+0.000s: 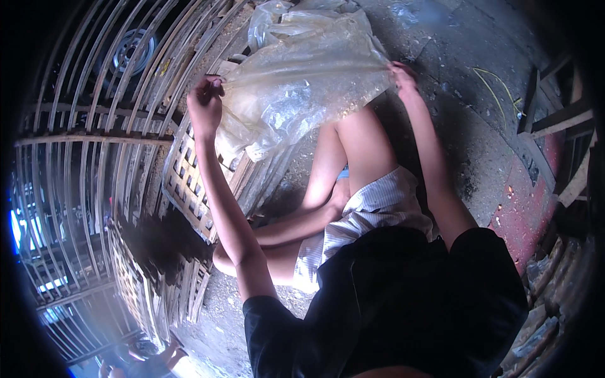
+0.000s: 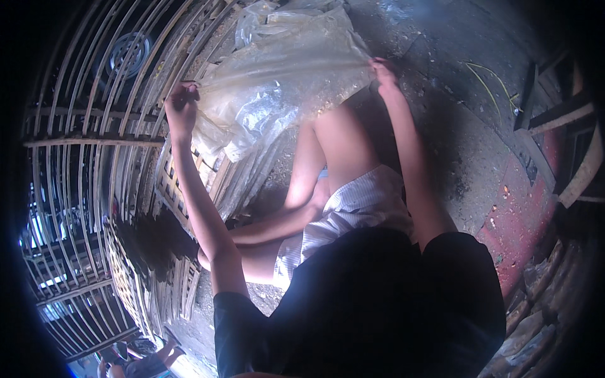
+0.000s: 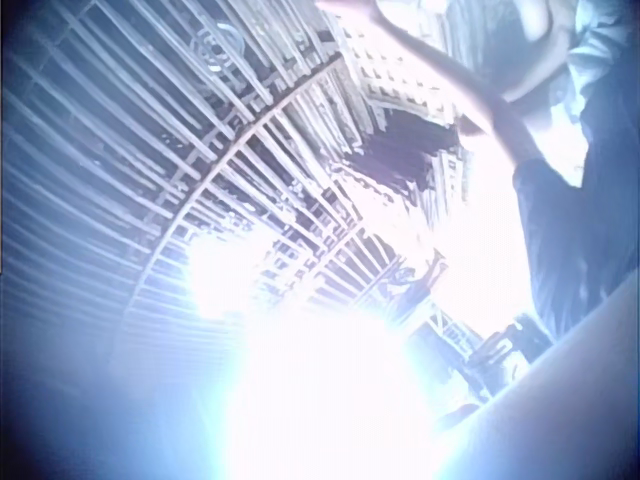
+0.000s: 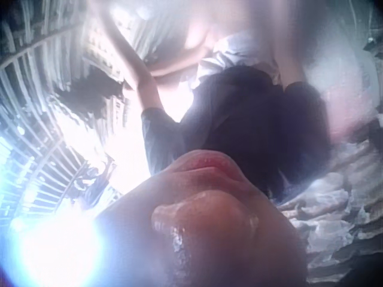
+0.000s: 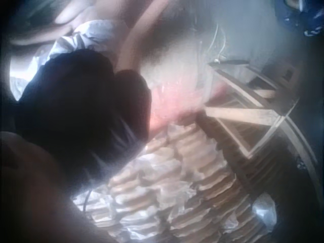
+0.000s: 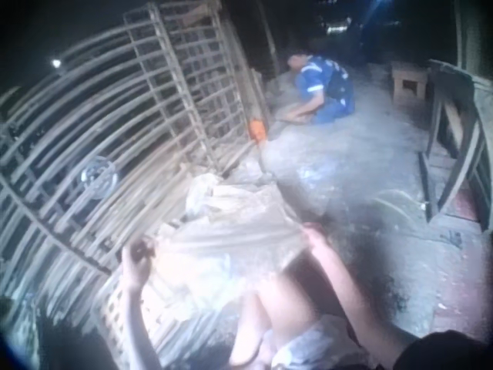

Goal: The person sits on the floor and places a clear plastic sheet over a wooden lattice frame, then smooths and adjusts the sheet. They lift and reposition the lattice, continuing to align and press the plastic sheet over the frame.

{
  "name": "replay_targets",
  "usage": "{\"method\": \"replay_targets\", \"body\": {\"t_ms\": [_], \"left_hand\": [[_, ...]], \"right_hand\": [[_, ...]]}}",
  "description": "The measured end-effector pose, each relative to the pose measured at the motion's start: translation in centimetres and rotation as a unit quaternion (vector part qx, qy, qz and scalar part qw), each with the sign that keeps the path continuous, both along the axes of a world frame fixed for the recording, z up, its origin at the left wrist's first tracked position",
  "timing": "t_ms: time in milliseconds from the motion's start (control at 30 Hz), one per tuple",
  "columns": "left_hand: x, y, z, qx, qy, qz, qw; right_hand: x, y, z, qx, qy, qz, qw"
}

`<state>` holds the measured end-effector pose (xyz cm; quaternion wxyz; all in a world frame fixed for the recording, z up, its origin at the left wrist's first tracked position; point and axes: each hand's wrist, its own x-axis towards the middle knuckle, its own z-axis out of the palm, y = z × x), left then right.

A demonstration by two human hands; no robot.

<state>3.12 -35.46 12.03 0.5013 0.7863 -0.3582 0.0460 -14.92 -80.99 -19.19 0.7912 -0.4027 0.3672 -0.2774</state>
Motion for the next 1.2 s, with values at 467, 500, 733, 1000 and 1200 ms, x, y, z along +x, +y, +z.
{"method": "replay_targets", "body": {"t_ms": [467, 500, 733, 1000, 1200], "left_hand": [[-3.0, -6.5, -3.6, -0.085, 0.212, 0.046, 0.973], [-3.1, -7.0, -4.0, -0.088, 0.213, 0.045, 0.972], [-4.4, -8.0, -6.3, 0.031, 0.151, 0.112, 0.982], [-4.3, -4.7, -10.9, 0.025, 0.174, 0.094, 0.980], [-6.7, -6.7, -10.5, 0.118, 0.102, 0.058, 0.986]], "right_hand": [[-6.3, 17.4, 14.6, 0.101, 0.022, 0.151, 0.983], [-6.2, 16.5, 13.8, 0.061, -0.011, 0.162, 0.985], [-5.3, 8.8, 6.2, 0.181, -0.120, -0.070, 0.974], [-8.2, 11.2, 9.2, 0.257, -0.096, 0.151, 0.950], [-4.5, 11.4, 6.2, 0.173, -0.043, 0.034, 0.983]]}}
